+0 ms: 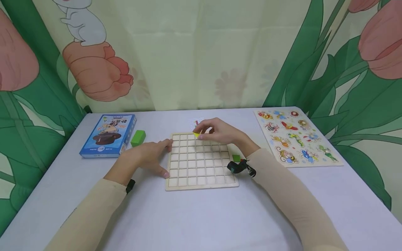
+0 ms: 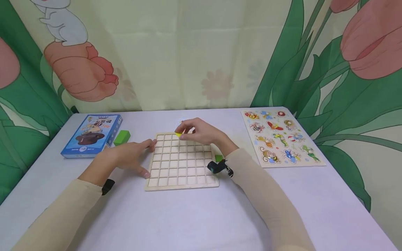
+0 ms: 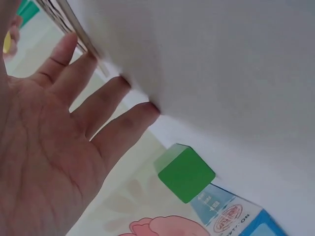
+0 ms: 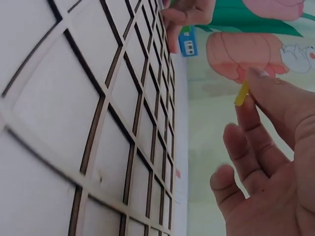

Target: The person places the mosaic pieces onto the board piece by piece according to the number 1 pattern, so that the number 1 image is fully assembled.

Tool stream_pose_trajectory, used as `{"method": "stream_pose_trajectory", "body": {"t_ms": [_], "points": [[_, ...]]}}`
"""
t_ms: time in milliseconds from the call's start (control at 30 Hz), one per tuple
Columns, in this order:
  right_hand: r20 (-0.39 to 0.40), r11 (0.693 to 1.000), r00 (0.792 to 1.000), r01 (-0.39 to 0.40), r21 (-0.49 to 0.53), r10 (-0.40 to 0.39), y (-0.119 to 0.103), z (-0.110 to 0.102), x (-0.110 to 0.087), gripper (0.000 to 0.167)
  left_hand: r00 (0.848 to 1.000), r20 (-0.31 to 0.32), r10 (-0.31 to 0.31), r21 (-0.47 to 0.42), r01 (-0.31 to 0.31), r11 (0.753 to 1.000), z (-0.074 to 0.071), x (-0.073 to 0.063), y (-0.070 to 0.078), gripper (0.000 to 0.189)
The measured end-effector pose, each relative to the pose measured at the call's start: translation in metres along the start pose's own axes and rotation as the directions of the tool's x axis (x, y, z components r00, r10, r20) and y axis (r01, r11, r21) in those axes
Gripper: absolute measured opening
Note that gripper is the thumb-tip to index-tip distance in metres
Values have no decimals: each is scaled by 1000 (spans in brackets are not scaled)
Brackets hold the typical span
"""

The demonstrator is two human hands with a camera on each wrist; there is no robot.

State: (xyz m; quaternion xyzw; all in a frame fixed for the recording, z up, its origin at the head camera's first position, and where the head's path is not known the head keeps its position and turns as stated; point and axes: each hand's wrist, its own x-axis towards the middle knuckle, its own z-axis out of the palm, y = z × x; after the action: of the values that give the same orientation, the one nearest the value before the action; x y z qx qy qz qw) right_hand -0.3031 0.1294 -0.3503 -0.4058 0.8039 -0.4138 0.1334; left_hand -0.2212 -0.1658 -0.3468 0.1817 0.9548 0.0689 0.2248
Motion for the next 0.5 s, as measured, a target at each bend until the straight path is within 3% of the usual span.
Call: {"method": "stream_pose_trajectory", "body": {"t_ms": [167, 300, 500], "points": [[-18, 1000, 1000, -17, -10, 17, 4, 7, 10, 23, 1000, -17, 19, -2, -19, 1000, 0, 2, 0, 104], [27, 999, 999, -37, -22, 37, 4, 11, 16, 24, 1000, -22, 14, -10, -14, 1000, 1, 2, 0, 107], [82, 995, 993, -76, -61, 81, 4, 11, 23, 23, 999, -35, 7, -17, -8, 1000, 5, 0, -3, 131]]}}
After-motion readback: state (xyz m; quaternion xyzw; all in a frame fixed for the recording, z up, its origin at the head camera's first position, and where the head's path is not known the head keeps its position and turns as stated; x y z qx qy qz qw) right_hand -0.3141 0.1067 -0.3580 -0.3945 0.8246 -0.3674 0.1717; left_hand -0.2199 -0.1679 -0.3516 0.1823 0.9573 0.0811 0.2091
